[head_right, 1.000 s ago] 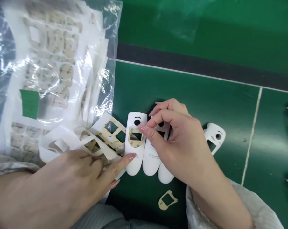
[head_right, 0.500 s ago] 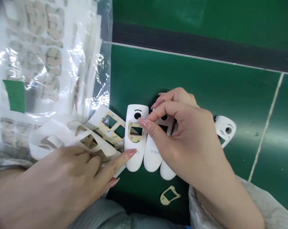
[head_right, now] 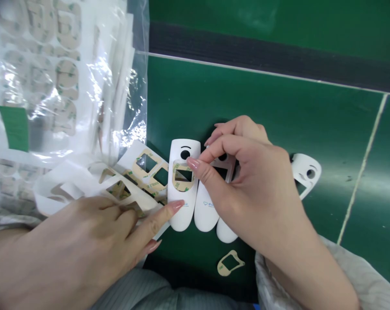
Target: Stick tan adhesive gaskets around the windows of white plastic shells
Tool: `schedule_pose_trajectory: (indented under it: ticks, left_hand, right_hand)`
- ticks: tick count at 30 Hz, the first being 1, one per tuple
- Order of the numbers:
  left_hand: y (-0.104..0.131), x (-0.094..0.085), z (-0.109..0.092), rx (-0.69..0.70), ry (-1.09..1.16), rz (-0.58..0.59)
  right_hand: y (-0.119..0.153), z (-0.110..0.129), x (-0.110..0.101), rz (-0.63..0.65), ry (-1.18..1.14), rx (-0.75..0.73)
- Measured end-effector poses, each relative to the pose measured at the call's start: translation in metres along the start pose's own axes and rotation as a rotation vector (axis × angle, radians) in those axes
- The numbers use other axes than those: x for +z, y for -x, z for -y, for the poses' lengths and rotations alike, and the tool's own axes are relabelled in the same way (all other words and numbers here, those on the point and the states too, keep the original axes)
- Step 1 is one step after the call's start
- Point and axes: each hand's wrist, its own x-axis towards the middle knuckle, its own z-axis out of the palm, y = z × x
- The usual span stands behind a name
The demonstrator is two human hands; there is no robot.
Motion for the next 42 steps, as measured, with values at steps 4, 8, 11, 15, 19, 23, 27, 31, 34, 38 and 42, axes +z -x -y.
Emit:
schedule_pose_trajectory:
  ticks: [4,8,11,15,19,23,27,31,34,38,42]
  left_hand:
    - [-0.0004,0.0015,-0.0006,0.006,0.001,-0.012]
    - [0.0006,0.0021,-0.0008,-0.008,-0.002,-0.004]
    - [0.001,0.0015,-0.0008,0.004,0.002,-0.002]
    - [0.0007,0.0011,-0.0002,-0.02,0.011,-0.008]
    - [0.0013,0.0015,0.0009,-0.011,0.01,-0.017]
    - [0.0013,0.0023,0.0007,-0.009,-0.009,-0.01]
    - [-0.0003,0.0032,0.0007,-0.013,-0.01,-0.008]
    - [0.0001,0.0013,0.0007,-0.01,-0.001,0.008]
    - [0.0011,-0.0005,0.0002,0.001,-0.008,0.022]
    - [0.0003,-0.0009,0.0004,0.004,-0.003,0.052]
    - [-0.001,-0.0004,0.0017,-0.004,-0.006,0.028]
  right_hand:
    - [0.0005,0.0004,0.0014,-0.016,-0.002,-0.003]
    - [0.0001,0.0006,0.0027,-0.01,0.01,-0.012]
    - [0.0002,0.0004,0.0032,-0.007,0.01,-0.017]
    - [0.0003,0.0005,0.0021,-0.007,0.006,-0.01]
    - [-0.0001,0.0027,0.0007,0.006,-0.032,0.002]
    - [0.0,0.0054,-0.0006,0.014,-0.084,0.014]
    - [-0.0007,0.0055,-0.0033,0.027,-0.082,0.013]
    - [-0.0021,0.0027,-0.0055,0.076,-0.067,-0.002]
    - [-0.0018,-0.0003,-0.0059,0.087,-0.09,-0.011]
    - [-0.0008,-0.0023,-0.0056,0.071,-0.109,-0.008]
    - [-0.0011,-0.0021,-0.0054,0.051,-0.058,-0.028]
